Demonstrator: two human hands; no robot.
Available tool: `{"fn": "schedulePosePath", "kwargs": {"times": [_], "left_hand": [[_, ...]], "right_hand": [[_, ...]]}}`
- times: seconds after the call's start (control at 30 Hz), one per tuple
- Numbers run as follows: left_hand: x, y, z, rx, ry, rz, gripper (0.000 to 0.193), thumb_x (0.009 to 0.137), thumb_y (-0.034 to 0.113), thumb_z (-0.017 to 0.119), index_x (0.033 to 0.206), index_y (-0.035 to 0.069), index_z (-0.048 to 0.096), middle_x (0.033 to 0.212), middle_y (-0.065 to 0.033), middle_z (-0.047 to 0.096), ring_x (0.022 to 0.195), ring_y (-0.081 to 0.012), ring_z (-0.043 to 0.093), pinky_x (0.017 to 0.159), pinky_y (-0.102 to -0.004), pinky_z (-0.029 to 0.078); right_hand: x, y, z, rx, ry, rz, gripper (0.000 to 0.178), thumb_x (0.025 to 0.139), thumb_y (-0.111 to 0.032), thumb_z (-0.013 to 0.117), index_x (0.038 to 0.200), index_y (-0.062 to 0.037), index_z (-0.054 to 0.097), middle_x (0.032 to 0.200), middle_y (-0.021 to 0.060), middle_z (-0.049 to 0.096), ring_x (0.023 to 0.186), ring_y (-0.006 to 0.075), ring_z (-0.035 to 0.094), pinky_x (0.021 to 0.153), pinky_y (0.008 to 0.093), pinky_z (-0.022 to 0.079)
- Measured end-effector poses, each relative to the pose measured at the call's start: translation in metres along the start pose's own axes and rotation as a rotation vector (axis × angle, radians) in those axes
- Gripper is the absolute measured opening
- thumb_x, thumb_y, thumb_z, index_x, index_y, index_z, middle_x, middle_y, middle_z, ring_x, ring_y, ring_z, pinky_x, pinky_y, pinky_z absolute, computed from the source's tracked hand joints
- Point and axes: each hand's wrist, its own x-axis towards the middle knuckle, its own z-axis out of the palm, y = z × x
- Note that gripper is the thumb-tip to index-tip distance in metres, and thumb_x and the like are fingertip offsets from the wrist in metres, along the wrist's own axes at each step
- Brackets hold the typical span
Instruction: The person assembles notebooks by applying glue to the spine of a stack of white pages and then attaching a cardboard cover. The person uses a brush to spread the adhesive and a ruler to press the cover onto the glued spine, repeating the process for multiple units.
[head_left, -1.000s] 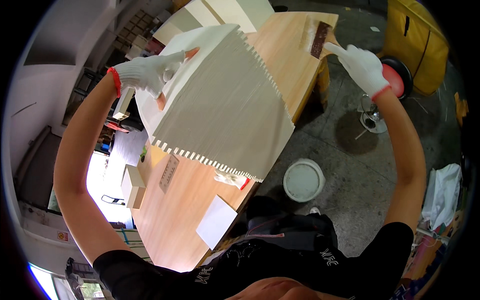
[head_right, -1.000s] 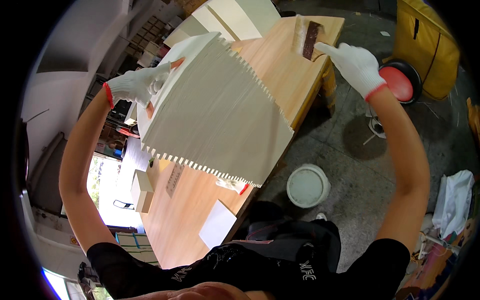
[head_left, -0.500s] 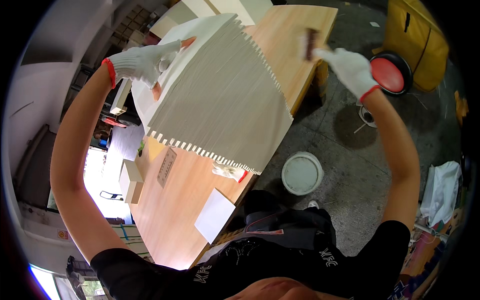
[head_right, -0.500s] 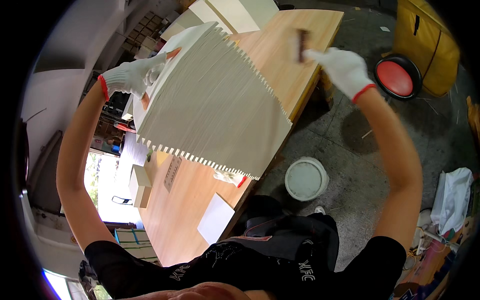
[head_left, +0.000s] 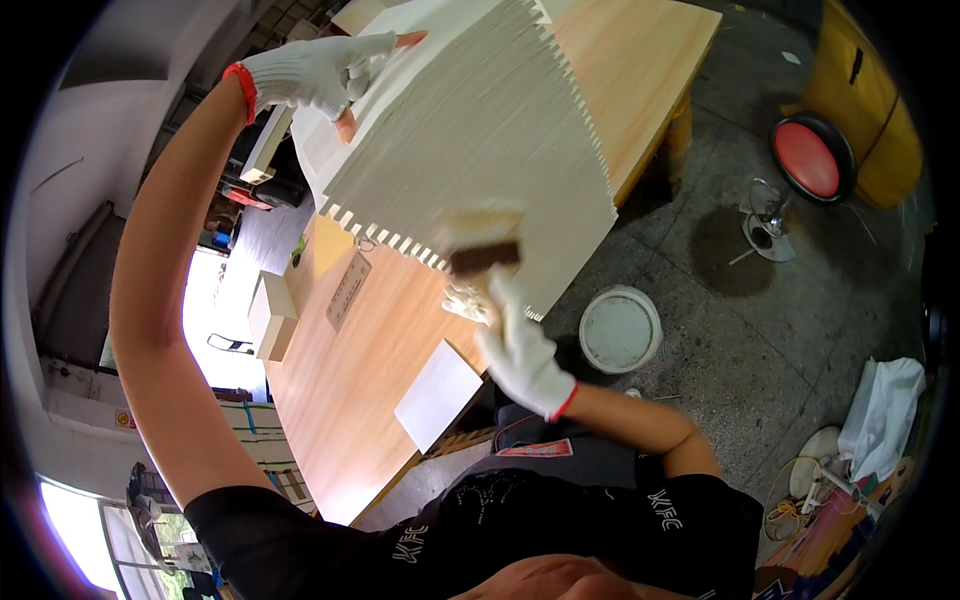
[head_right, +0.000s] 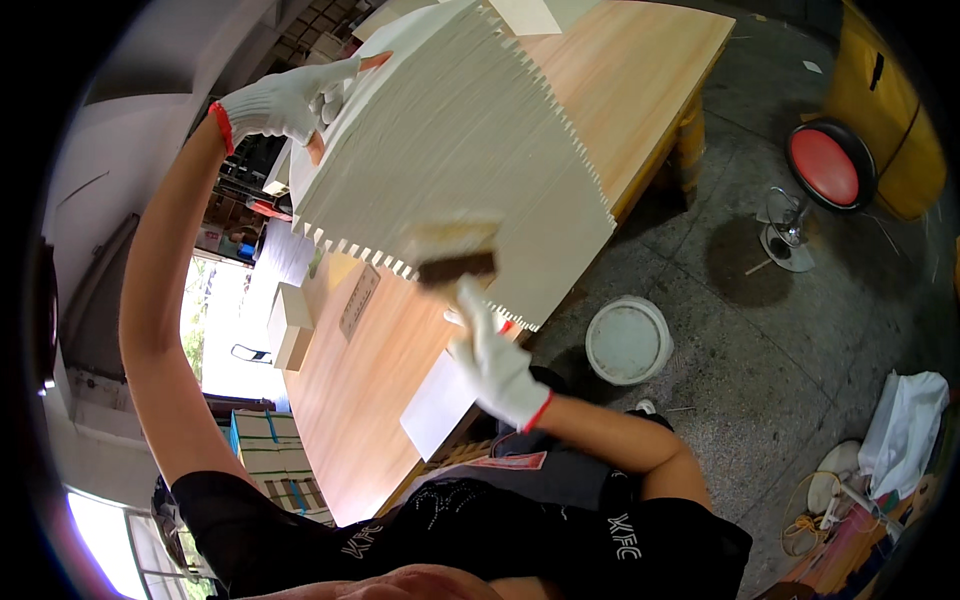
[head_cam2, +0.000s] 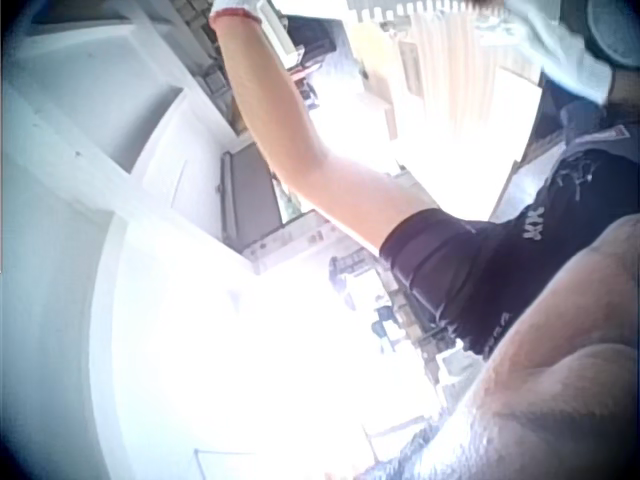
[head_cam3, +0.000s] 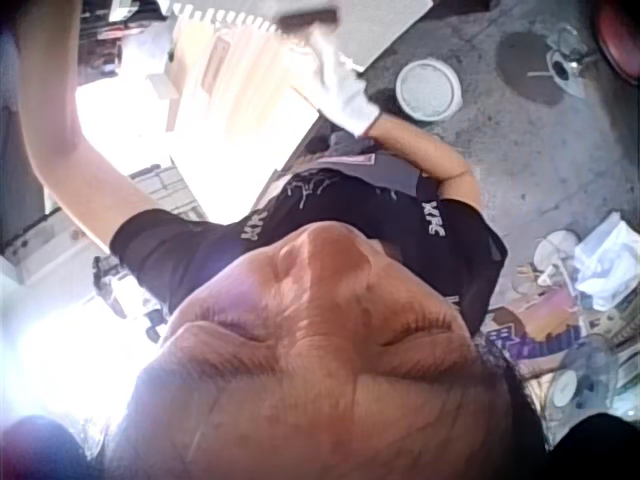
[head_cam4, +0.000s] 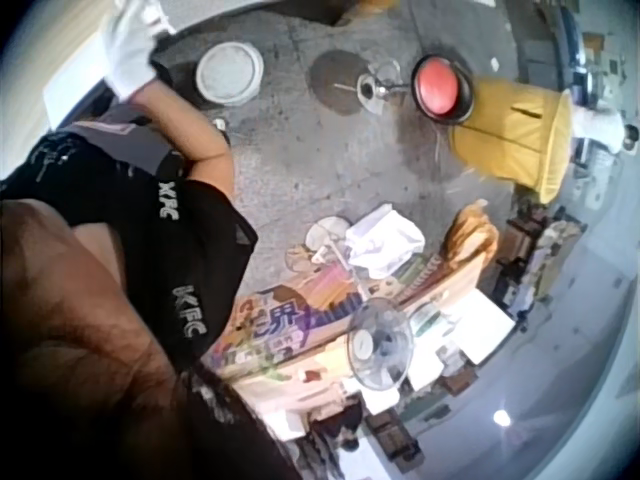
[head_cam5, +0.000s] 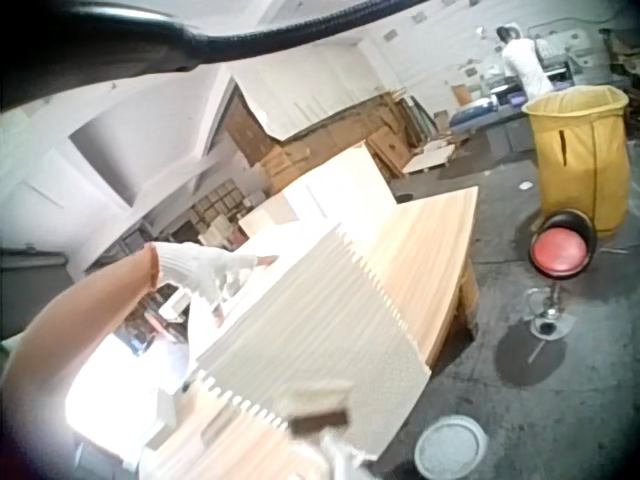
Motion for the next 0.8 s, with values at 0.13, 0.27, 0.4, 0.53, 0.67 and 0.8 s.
{"fn": "schedulePosePath", "kwargs": {"times": [0.13,0.27,0.4,0.53,0.67,0.8], "left_hand": [[-0.006,0.021,-0.001,-0.018,-0.032,-0.121,0.135,0.043,-0.008,0.085,0.156,0.027,0.021,0.12,-0.0159,0.064,0.109,-0.0322,0.059,0.095,-0.0443,0.047],[-0.004,0.013,0.0,-0.036,-0.027,-0.062,0.134,0.046,-0.007,0.086,0.156,0.031,0.02,0.124,-0.0165,0.062,0.116,-0.0351,0.056,0.099,-0.0455,0.045],[-0.01,0.0,0.003,-0.13,-0.032,-0.023,0.133,0.047,-0.005,0.087,0.156,0.033,0.021,0.125,-0.0162,0.062,0.119,-0.0318,0.054,0.103,-0.0445,0.041],[-0.006,0.018,-0.004,-0.106,-0.054,-0.016,0.131,0.047,0.0,0.089,0.155,0.035,0.024,0.111,-0.0121,0.063,0.11,-0.0277,0.057,0.099,-0.0415,0.043],[-0.012,0.015,0.002,-0.067,0.016,0.018,0.129,0.048,0.001,0.089,0.155,0.036,0.025,0.101,-0.0103,0.061,0.105,-0.0275,0.057,0.097,-0.0417,0.044],[-0.021,0.031,-0.002,-0.023,-0.02,-0.052,0.126,0.051,-0.001,0.087,0.154,0.037,0.026,0.106,-0.0133,0.062,0.108,-0.029,0.057,0.097,-0.0426,0.044]], "right_hand": [[-0.041,-0.025,-0.022,0.118,-0.657,0.257,0.07,0.091,-0.005,0.054,0.153,-0.0071,0.021,0.131,0.02,0.057,0.092,0.0299,0.07,0.084,0.0335,0.053],[0.006,-0.038,-0.049,-0.057,-0.174,-0.317,0.062,0.091,-0.009,0.058,0.148,-0.0073,0.034,0.117,0.017,0.063,0.08,0.0273,0.066,0.073,0.033,0.054],[0.118,-0.051,-0.062,-0.097,0.162,-0.003,0.061,0.093,-0.009,0.056,0.148,-0.0047,0.031,0.1,0.0119,0.062,0.052,0.0156,0.054,0.052,0.0316,0.048],[0.072,-0.032,0.002,-0.116,0.071,-0.288,0.066,0.092,-0.008,0.057,0.147,0.0085,0.023,0.136,0.0315,0.049,0.121,0.0386,0.056,0.099,0.04,0.047],[-0.019,-0.045,0.022,-0.128,-0.59,-0.243,0.076,0.082,-0.002,0.064,0.15,-0.0165,0.035,0.122,0.0116,0.064,0.06,0.0221,0.064,0.057,0.0318,0.055],[0.024,-0.038,-0.013,-0.392,-0.124,-0.615,0.067,0.086,-0.005,0.061,0.148,-0.0074,0.036,0.12,0.0184,0.063,0.083,0.029,0.07,0.07,0.0307,0.057]]}}
